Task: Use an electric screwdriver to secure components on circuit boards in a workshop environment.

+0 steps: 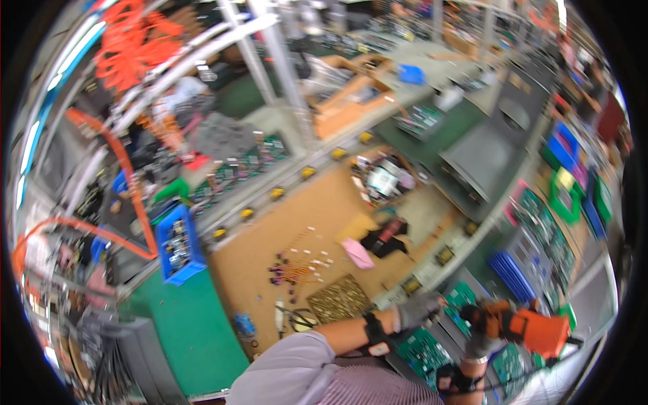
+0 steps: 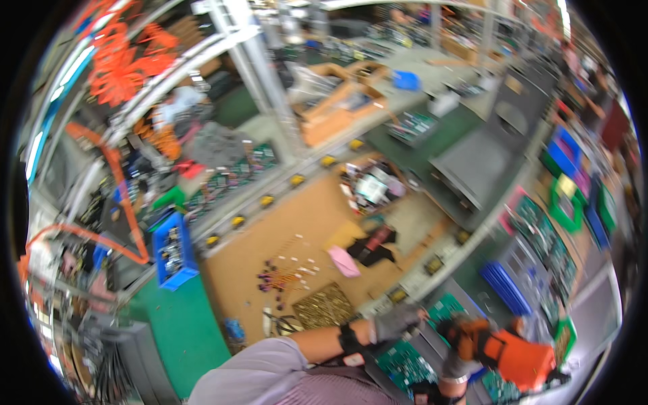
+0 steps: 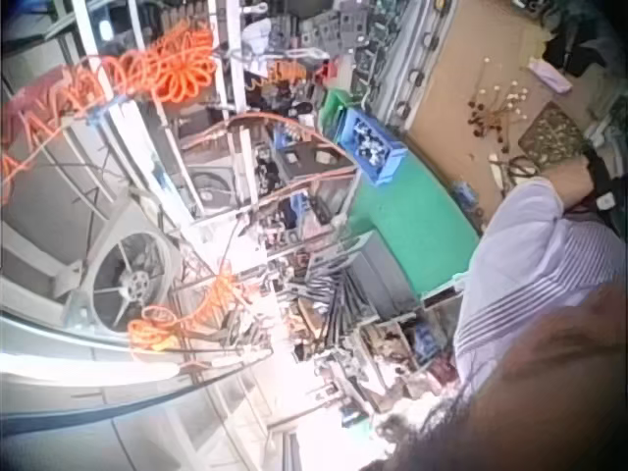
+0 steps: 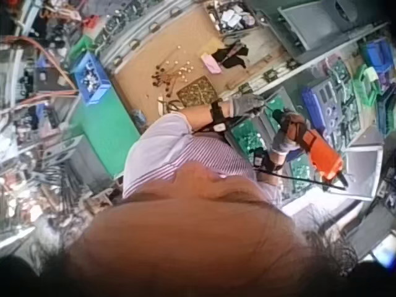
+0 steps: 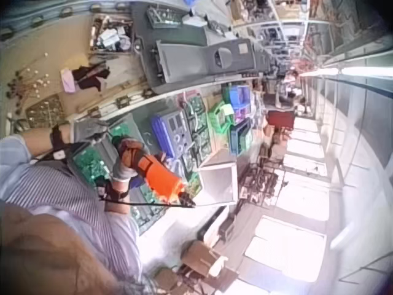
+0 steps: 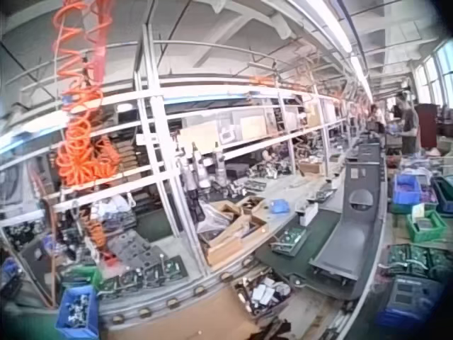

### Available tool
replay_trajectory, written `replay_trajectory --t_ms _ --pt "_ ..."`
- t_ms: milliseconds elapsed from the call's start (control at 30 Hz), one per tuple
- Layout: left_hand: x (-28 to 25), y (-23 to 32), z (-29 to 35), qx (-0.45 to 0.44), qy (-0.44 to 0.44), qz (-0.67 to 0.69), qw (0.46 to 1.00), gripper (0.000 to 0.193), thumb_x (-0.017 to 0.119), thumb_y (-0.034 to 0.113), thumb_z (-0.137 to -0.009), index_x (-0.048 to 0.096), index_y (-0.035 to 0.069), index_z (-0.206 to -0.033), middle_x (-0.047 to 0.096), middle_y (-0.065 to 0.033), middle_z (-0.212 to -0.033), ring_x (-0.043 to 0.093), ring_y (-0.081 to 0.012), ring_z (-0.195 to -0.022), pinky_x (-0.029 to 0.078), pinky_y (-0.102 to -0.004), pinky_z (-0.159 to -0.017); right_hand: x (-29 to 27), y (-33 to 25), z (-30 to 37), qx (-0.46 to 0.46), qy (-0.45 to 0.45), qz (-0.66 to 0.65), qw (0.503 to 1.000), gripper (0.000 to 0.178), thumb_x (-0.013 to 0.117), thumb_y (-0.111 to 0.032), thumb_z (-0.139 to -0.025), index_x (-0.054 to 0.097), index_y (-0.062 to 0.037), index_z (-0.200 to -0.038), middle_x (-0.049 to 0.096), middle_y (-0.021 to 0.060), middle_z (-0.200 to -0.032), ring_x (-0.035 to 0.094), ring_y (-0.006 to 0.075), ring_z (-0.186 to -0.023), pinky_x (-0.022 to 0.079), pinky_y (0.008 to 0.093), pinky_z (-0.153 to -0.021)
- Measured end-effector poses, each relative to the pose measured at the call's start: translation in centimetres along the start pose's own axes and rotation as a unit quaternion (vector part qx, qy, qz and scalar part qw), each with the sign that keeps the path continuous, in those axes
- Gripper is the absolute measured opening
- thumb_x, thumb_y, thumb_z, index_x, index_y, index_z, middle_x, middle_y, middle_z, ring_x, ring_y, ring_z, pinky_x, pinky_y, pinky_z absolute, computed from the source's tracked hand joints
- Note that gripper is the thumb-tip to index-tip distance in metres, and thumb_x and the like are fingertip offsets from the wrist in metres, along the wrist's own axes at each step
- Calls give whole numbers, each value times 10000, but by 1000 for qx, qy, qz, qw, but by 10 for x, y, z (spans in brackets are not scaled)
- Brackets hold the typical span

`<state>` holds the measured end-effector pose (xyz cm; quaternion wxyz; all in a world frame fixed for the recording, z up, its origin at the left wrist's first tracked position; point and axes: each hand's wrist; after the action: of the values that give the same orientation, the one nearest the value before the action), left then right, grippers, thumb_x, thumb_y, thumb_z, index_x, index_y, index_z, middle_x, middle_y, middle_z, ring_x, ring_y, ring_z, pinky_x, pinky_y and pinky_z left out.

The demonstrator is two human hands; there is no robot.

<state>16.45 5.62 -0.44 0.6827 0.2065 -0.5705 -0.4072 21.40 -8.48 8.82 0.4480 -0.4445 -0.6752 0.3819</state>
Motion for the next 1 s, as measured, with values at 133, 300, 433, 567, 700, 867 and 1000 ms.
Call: replay_trajectory --t_ms 133,300,433,567,700,867,1000 --pt "0 -29 0 -32 9 82 996 241 441 303 -872 495 70 -896 460 7 -596 412 -60 -452 322 -192 -350 -28 -6 -5 -7 -148 -66 987 371 588 -335 -725 493 -30 -913 518 63 -856 517 186 -798 430 328 -742" --pt "6 -32 18 -28 26 172 984 203 463 293 -853 507 99 -895 431 17 -576 369 -56 -415 285 -196 -322 -10 -35 1 87 -90 -80 989 242 457 -256 -746 491 -43 -857 507 92 -763 494 249 -786 363 388 -809" --pt "20 -7 34 -38 41 -35 998 223 475 327 -853 513 130 -952 415 39 -584 314 -44 -365 276 -180 -323 -52 2 -6 84 -104 -60 989 412 597 -371 -714 495 -29 -918 519 60 -850 515 183 -796 432 327 -718" --pt "13 1 33 -8 155 -163 974 420 420 523 -811 523 121 -873 449 47 -582 434 -59 -484 340 -201 -411 -6 -1 11 6 9 -6 1000 263 599 -221 -744 508 -28 -898 565 107 -761 492 159 -578 438 299 -553" --pt "-21 -4 52 71 172 -126 975 150 482 100 -812 502 -2 -920 511 -44 -792 544 -130 -727 457 -226 -647 23 -16 -3 -15 -73 0 997 118 530 -19 -697 521 -17 -814 577 116 -782 509 138 -615 449 275 -592" --pt "-22 -13 48 -34 167 160 972 113 391 27 -838 469 6 -917 560 -124 -800 572 -183 -669 512 -267 -572 5 -7 -10 20 -103 28 994 193 540 36 -660 514 4 -849 551 79 -733 580 222 -729 486 343 -679" --pt "-16 -20 46 -48 149 125 980 120 398 103 -874 470 25 -928 565 -111 -793 563 -169 -619 497 -250 -525 0 8 -6 -13 -96 33 995 204 557 31 -655 517 -5 -852 563 72 -749 587 219 -725 487 340 -684"
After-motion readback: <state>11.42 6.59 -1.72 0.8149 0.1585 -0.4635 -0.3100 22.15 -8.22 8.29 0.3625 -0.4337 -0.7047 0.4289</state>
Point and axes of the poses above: each hand's wrist, its own z-axis away from the middle knuckle, its own x-axis out of the palm, y = z × x
